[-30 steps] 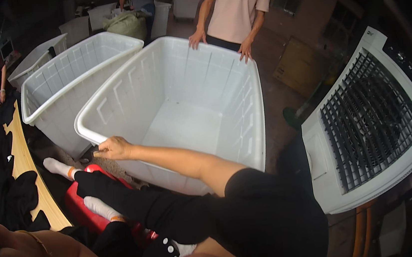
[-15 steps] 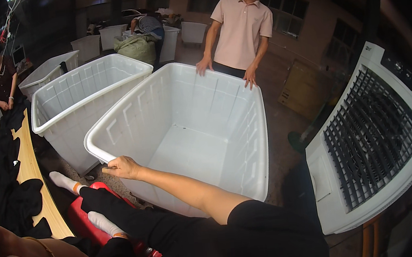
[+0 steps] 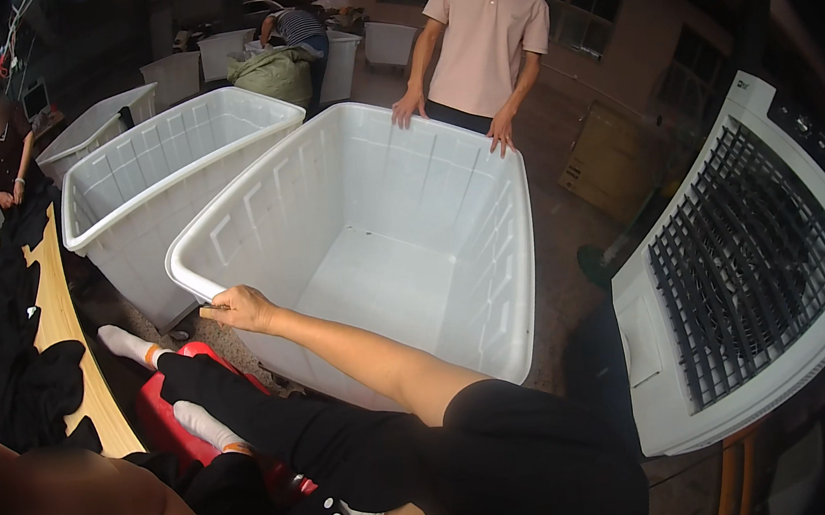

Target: Inspecting black textile garments and trimming loose threads using scissors.

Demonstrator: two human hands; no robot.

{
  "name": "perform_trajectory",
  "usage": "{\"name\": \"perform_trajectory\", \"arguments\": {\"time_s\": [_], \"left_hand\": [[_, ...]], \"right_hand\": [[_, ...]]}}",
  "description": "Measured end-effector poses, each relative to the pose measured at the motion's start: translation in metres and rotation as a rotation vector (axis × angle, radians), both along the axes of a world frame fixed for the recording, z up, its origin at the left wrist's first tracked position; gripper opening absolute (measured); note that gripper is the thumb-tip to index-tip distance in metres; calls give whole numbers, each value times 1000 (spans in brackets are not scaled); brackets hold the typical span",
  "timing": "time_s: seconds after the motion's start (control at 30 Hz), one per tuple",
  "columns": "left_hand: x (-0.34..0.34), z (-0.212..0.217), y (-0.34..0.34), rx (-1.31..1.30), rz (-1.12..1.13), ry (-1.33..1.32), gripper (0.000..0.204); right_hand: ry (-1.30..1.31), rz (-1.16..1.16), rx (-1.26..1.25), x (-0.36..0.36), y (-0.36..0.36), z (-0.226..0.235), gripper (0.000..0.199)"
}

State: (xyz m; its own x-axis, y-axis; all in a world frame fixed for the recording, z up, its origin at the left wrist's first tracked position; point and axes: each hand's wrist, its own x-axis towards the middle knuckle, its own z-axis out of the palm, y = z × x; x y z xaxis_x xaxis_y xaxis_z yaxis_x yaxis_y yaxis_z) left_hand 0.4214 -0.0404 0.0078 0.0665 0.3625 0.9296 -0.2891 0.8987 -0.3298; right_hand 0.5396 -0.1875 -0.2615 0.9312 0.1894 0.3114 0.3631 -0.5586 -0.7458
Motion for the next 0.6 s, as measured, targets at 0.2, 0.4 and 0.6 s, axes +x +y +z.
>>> {"name": "perform_trajectory", "arguments": {"time_s": [0.2,0.4,0.6], "left_hand": [[-12,-18,25,152,36,136,23],[-57,19,93,202,495,76,22],[-73,34,67,391,514,-163,29]], "right_hand": [[-61,35,296,25,-24,-18,33],[66,11,388,19,-29,-19,36],[125,65,381,21,-22,-15,40]]}}
